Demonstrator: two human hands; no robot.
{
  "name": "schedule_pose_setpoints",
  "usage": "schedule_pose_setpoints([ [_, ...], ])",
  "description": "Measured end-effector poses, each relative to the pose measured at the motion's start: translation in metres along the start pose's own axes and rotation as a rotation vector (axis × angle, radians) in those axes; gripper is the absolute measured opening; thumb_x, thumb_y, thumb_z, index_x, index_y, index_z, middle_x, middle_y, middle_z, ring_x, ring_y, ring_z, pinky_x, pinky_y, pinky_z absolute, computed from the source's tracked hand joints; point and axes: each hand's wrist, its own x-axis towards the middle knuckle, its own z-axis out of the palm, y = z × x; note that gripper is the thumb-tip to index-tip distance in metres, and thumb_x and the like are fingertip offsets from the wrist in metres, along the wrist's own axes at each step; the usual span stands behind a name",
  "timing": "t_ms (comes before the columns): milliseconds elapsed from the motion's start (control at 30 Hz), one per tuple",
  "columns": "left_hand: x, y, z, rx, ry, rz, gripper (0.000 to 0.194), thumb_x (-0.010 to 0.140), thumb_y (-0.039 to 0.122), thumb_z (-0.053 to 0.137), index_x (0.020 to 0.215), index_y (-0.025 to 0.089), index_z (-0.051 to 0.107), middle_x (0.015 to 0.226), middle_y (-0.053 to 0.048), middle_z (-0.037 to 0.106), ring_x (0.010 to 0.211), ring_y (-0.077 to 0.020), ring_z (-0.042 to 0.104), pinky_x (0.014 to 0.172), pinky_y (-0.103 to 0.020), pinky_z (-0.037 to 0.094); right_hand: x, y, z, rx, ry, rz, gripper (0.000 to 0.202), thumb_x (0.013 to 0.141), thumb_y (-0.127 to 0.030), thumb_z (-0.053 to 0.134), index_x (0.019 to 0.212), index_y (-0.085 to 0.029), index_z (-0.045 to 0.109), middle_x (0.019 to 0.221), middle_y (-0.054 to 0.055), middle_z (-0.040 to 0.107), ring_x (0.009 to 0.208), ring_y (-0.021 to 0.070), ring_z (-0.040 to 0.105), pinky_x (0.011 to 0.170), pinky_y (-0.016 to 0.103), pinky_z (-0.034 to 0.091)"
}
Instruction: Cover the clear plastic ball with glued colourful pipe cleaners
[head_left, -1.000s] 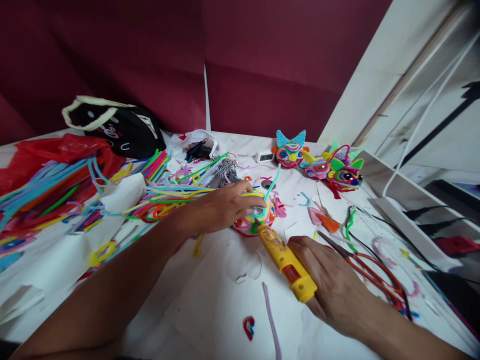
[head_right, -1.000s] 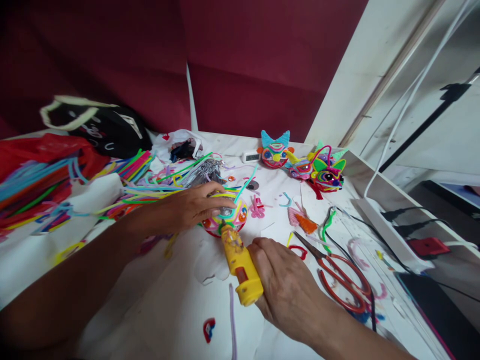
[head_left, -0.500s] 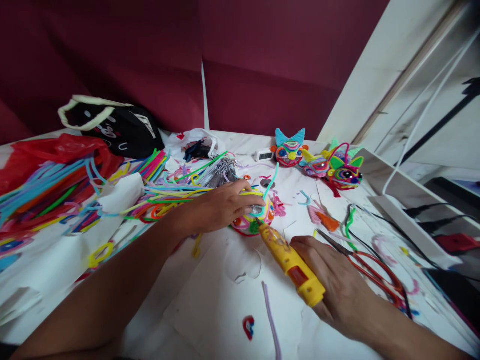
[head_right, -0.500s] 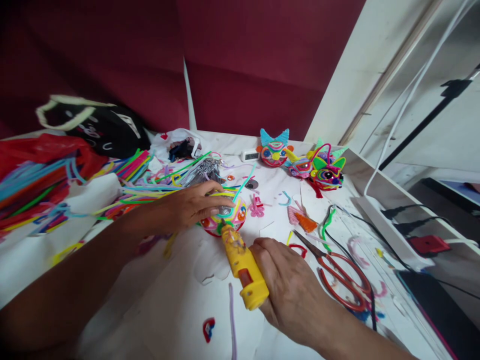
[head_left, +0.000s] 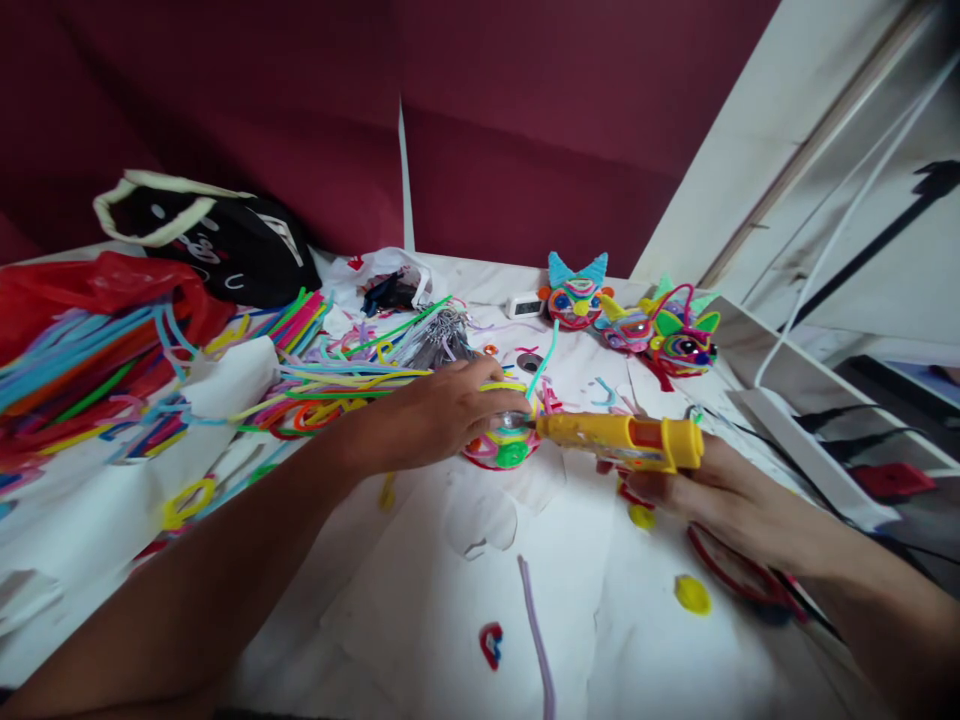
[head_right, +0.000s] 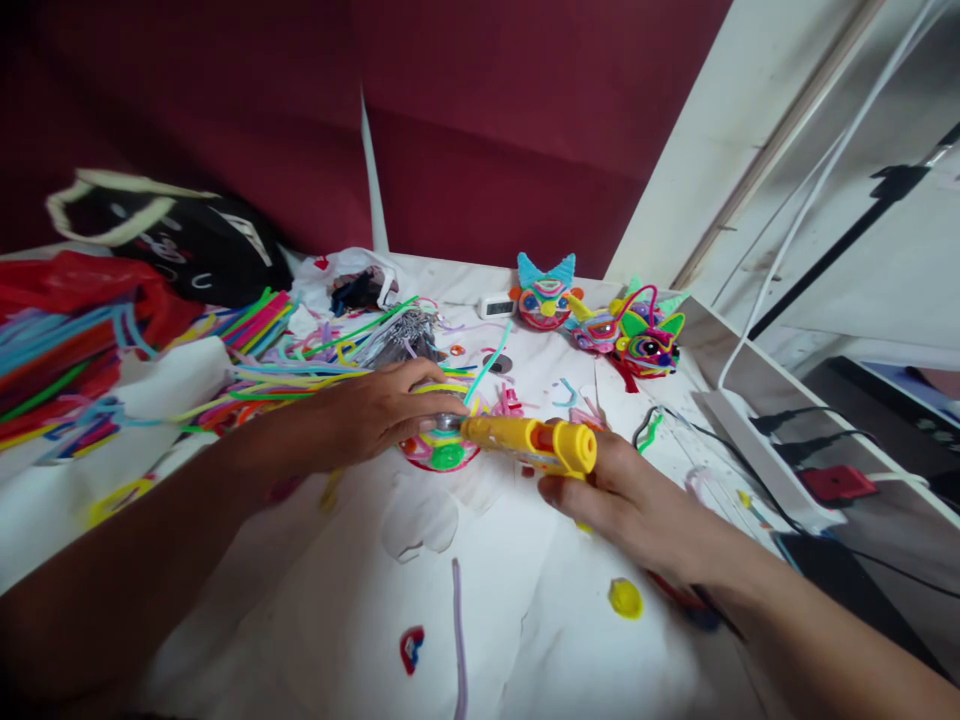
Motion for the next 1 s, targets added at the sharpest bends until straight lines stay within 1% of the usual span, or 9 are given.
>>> schedule_pose_setpoints([
  [100,0.0,0.002,-0.001,0.0,-0.005,0.002,0.039,0.097,0.017,0.046,0.132,0.029,0.058,0.12,-0.01,0.053,0.104,-0.0226,0.056,0.091,-0.035,0.048,0.006,0.002,-0.006,0.229,-0.138,0.119,0.024,0.089,-0.038,0.054,0.089,-0.017,0.067,0.076,0.003,0.064,0.069,0.0175,0.061,0.06,0.028,0.054],
  [200,0.0,0.003,-0.001,0.0,0.001,0.012,0.04,0.097,0.016,0.044,0.133,0.029,0.057,0.121,-0.01,0.052,0.105,-0.0228,0.055,0.092,-0.036,0.047,0.012,0.0,-0.009,0.303,-0.203,0.177,0.025,0.087,-0.038,0.057,0.087,-0.016,0.066,0.075,0.003,0.062,0.068,0.0163,0.059,0.058,0.027,0.053],
  [333,0.0,0.004,-0.001,0.002,-0.003,0.001,0.039,0.098,0.017,0.044,0.133,0.03,0.057,0.121,-0.01,0.052,0.105,-0.0228,0.055,0.093,-0.037,0.047,0.02,-0.002,-0.01,0.305,-0.211,0.214,0.024,0.082,-0.04,0.06,0.082,-0.017,0.067,0.066,-0.001,0.054,0.058,0.0123,0.05,0.048,0.022,0.044],
  [433,-0.001,0.005,0.0,-0.002,-0.006,-0.007,0.039,0.097,0.016,0.045,0.132,0.029,0.057,0.12,-0.01,0.053,0.104,-0.0224,0.054,0.091,-0.036,0.048,0.025,0.001,-0.01,0.333,-0.228,0.274,0.024,0.079,-0.04,0.062,0.079,-0.017,0.067,0.062,-0.002,0.051,0.053,0.0114,0.045,0.045,0.022,0.04],
  [567,-0.001,0.005,0.0,-0.002,-0.008,-0.009,0.04,0.098,0.016,0.044,0.133,0.029,0.056,0.117,-0.01,0.053,0.101,-0.0223,0.054,0.089,-0.036,0.047,0.03,0.005,-0.012,0.398,-0.291,0.305,0.023,0.079,-0.038,0.062,0.082,-0.016,0.069,0.065,-0.002,0.054,0.056,0.0117,0.047,0.048,0.022,0.039],
  [667,0.0,0.006,-0.002,0.022,-0.008,-0.002,0.04,0.097,0.016,0.044,0.134,0.028,0.055,0.115,-0.01,0.053,0.098,-0.0221,0.054,0.087,-0.035,0.046,0.033,0.004,-0.015,0.459,-0.314,0.31,0.023,0.08,-0.037,0.059,0.083,-0.016,0.07,0.063,-0.004,0.052,0.055,0.0101,0.045,0.049,0.021,0.036],
  [800,0.001,0.008,-0.004,0.046,-0.033,-0.009,0.038,0.097,0.016,0.044,0.131,0.026,0.057,0.113,-0.01,0.054,0.096,-0.0221,0.055,0.084,-0.033,0.046,0.038,-0.004,-0.019,0.507,-0.343,0.384,0.023,0.081,-0.033,0.053,0.081,-0.015,0.068,0.058,-0.008,0.049,0.051,0.0058,0.041,0.05,0.019,0.031],
  [900,0.001,0.008,-0.003,0.051,-0.036,-0.012,0.036,0.097,0.016,0.044,0.129,0.025,0.058,0.114,-0.01,0.054,0.098,-0.023,0.055,0.086,-0.034,0.045,0.042,-0.008,-0.021,0.537,-0.356,0.423,0.028,0.081,-0.033,0.049,0.08,-0.013,0.067,0.056,-0.009,0.049,0.049,0.0042,0.039,0.05,0.019,0.028],
  [1000,0.0,0.006,-0.002,0.052,-0.022,0.006,0.034,0.097,0.016,0.044,0.127,0.024,0.058,0.113,-0.01,0.054,0.098,-0.023,0.055,0.087,-0.034,0.045,0.047,-0.004,-0.023,0.54,-0.381,0.407,0.028,0.08,-0.036,0.051,0.078,-0.013,0.067,0.057,-0.007,0.051,0.048,0.0051,0.04,0.048,0.019,0.029],
])
